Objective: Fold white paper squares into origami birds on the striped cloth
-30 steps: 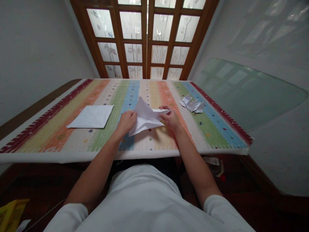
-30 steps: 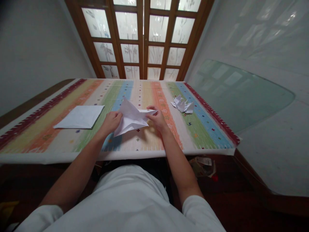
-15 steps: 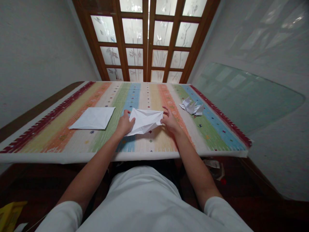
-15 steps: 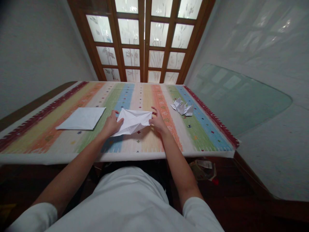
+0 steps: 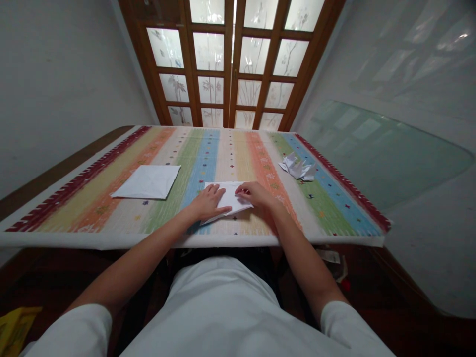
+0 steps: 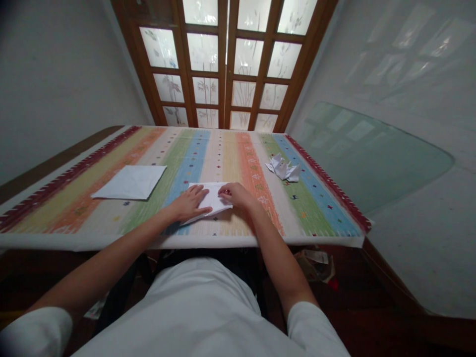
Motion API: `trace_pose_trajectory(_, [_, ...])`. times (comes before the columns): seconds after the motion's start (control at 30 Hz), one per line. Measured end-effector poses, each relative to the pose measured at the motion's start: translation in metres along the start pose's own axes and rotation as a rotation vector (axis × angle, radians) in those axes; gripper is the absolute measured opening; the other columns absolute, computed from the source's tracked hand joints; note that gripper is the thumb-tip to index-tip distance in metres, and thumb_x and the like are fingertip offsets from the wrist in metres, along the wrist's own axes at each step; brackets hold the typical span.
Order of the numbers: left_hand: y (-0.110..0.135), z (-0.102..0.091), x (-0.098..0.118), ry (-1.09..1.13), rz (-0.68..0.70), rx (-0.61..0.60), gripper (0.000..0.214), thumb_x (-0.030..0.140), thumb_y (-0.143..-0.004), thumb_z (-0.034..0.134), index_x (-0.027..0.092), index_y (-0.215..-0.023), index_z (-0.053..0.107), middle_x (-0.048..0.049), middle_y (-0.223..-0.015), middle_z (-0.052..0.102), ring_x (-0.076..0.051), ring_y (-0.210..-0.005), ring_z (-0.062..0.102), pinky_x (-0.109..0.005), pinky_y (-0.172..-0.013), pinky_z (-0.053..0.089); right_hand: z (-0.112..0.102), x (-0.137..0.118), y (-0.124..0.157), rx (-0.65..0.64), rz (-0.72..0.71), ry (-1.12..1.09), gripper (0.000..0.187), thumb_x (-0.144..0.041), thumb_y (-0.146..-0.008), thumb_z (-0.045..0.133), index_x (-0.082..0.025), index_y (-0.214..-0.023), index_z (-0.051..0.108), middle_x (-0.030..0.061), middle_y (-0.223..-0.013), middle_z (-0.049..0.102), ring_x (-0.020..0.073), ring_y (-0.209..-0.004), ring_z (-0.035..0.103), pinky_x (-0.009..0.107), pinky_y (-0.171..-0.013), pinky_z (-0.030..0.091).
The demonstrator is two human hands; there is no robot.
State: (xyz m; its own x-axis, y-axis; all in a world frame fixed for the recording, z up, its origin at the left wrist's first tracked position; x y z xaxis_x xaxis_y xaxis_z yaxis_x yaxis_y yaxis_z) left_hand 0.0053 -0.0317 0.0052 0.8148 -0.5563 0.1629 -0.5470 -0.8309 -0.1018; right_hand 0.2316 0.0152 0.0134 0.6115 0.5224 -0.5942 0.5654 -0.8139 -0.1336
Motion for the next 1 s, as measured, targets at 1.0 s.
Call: trace_pose_trajectory(1.0, [0.019, -0.002, -0.007, 0.238, -0.176, 0.172, 0.042, 0.03, -0.091, 0.073, 0.019, -0.132, 0.074, -0.0183, -0.165, 0.05, -0.038, -0.144, 0.058, -0.057, -0.123, 0.047, -0.123, 0.107, 0.063, 0.583, 0.507, 0.431, 0.054, -0.031, -0.095, 0.06, -0.008, -0.143, 0.069, 0.0279, -0.168, 0.046, 0.0427, -0.161, 0.04, 0.061, -0.132, 0.029])
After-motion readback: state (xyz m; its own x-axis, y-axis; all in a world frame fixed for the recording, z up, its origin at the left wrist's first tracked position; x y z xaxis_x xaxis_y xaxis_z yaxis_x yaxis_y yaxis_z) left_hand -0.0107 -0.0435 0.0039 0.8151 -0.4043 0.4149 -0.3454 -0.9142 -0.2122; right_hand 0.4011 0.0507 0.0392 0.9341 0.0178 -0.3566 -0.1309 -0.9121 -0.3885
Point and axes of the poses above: each hand's wrist, its own y-axis away from the middle knuckle, its own z-axis out of the palm, x = y × z, the point moved 3 cm from there along -y, towards the middle knuckle
